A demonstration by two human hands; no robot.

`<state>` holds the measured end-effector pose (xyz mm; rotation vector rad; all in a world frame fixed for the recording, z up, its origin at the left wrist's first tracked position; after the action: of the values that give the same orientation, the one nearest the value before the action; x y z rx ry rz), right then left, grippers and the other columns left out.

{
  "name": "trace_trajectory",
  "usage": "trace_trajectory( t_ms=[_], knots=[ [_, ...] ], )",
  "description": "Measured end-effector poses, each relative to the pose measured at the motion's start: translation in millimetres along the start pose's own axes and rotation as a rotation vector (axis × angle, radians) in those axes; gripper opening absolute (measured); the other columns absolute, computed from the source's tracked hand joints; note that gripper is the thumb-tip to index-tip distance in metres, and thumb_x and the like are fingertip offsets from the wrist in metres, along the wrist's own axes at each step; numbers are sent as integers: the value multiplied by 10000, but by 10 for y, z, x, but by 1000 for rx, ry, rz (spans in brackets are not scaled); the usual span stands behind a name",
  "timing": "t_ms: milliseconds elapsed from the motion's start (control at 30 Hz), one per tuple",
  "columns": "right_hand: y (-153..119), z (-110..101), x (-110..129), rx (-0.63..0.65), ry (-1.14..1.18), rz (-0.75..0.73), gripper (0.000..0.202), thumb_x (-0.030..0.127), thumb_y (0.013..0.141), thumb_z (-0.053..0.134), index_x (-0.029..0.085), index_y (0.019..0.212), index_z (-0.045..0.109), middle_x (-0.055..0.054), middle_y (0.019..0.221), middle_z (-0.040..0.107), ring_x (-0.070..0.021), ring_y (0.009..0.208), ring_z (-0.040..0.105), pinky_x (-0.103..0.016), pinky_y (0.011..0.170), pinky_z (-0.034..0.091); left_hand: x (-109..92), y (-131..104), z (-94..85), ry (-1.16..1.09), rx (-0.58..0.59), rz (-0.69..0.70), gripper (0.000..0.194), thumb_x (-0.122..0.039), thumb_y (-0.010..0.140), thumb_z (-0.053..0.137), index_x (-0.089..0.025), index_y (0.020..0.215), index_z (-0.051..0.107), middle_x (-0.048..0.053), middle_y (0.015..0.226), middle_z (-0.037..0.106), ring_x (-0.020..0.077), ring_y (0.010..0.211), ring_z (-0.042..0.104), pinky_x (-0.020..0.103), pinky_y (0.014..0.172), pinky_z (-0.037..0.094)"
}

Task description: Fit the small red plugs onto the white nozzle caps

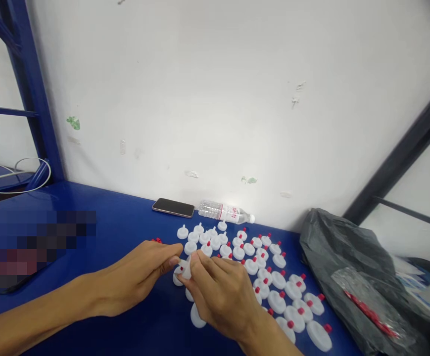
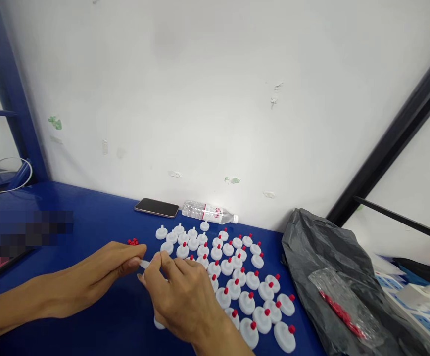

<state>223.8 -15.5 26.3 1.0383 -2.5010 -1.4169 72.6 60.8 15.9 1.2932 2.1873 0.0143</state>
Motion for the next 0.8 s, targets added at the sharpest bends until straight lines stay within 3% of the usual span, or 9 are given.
trace_trajectory(
  t_ms=[233,367,467,633,733,800],
  knots=[
    [91,-3,-71,68,95,206,295,436,1062,507,206,934,642,17,683,705,-147,545,653,-279,531,399,-9,65,-101,22,-81,5,389,-362,1079,285,-222,731,388,-47,679,451,120,599,408,268,616,332],
    [113,-120,-316,67,109,271,395,522,1046,496,190,1179,662,-19,808,773,-160,639,706,-266,599,412,78,93,-278,83,-131,-74,439,-388,1059,330,-218,656,290,-55,591,308,113,534,303,297,553,256],
    [36,-189,-609,64,56,379,328,392,1078,444,183,1139,689,-15,782,772,-130,583,675,-254,584,374,173,117,-297,173,-25,-95,448,-375,1053,327,-210,645,240,-52,583,255,119,532,247,319,565,224],
    [-125,-134,-916,143,-23,516,284,312,1074,438,211,1018,698,17,687,727,-120,540,636,-259,540,287,265,115,-93,314,215,-113,432,-351,1041,361,-206,638,305,-46,570,332,135,529,244,342,583,201],
    [-157,-70,-948,199,-11,539,265,315,1071,441,224,1048,689,23,723,738,-121,552,640,-257,538,281,245,117,-35,361,232,-109,455,-400,1044,360,-211,630,366,-23,574,442,149,542,313,342,590,210],
    [-161,-54,-954,218,-13,549,266,323,1070,442,228,1047,690,22,736,741,-125,557,643,-259,538,282,237,130,-88,354,189,-105,467,-426,1051,341,-213,640,400,-11,599,507,152,561,382,331,608,245]
  ],
)
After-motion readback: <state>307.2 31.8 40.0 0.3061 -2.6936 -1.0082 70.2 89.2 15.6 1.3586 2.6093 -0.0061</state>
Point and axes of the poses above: each hand's wrist, its own y-axis towards the middle knuckle, its own z-axis out of the palm, x = y × z, the point moved 5 cm from there along y, towards the middle knuckle
